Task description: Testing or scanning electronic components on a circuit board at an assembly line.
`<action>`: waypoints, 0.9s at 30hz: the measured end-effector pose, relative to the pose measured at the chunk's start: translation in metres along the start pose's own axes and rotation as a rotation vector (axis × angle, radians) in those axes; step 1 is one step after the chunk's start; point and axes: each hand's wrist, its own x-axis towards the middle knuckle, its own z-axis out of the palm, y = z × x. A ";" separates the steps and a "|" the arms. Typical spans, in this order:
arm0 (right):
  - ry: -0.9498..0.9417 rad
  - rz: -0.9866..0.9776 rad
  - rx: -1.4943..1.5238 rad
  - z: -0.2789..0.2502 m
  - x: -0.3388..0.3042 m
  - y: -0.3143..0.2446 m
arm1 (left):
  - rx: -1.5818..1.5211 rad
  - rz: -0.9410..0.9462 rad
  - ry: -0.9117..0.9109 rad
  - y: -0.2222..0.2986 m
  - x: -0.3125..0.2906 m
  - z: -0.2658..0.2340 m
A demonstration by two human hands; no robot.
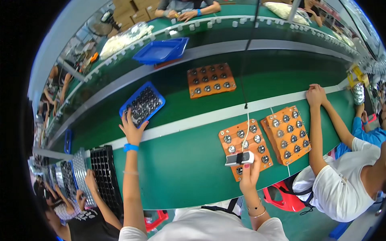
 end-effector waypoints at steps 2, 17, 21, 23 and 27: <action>0.015 -0.007 0.018 0.008 -0.012 0.008 | -0.043 0.244 0.073 0.024 0.011 0.012; -0.363 -0.017 0.120 0.054 -0.074 0.035 | -0.530 0.185 -0.221 0.157 0.026 0.115; -0.510 0.043 0.027 0.055 -0.072 0.045 | -0.451 0.269 -0.171 0.156 0.025 0.121; -0.541 0.035 -0.086 0.054 -0.073 0.051 | -0.418 0.285 -0.150 0.161 0.024 0.116; -0.536 0.023 -0.119 0.057 -0.073 0.057 | -0.312 0.372 -0.084 0.152 0.026 0.120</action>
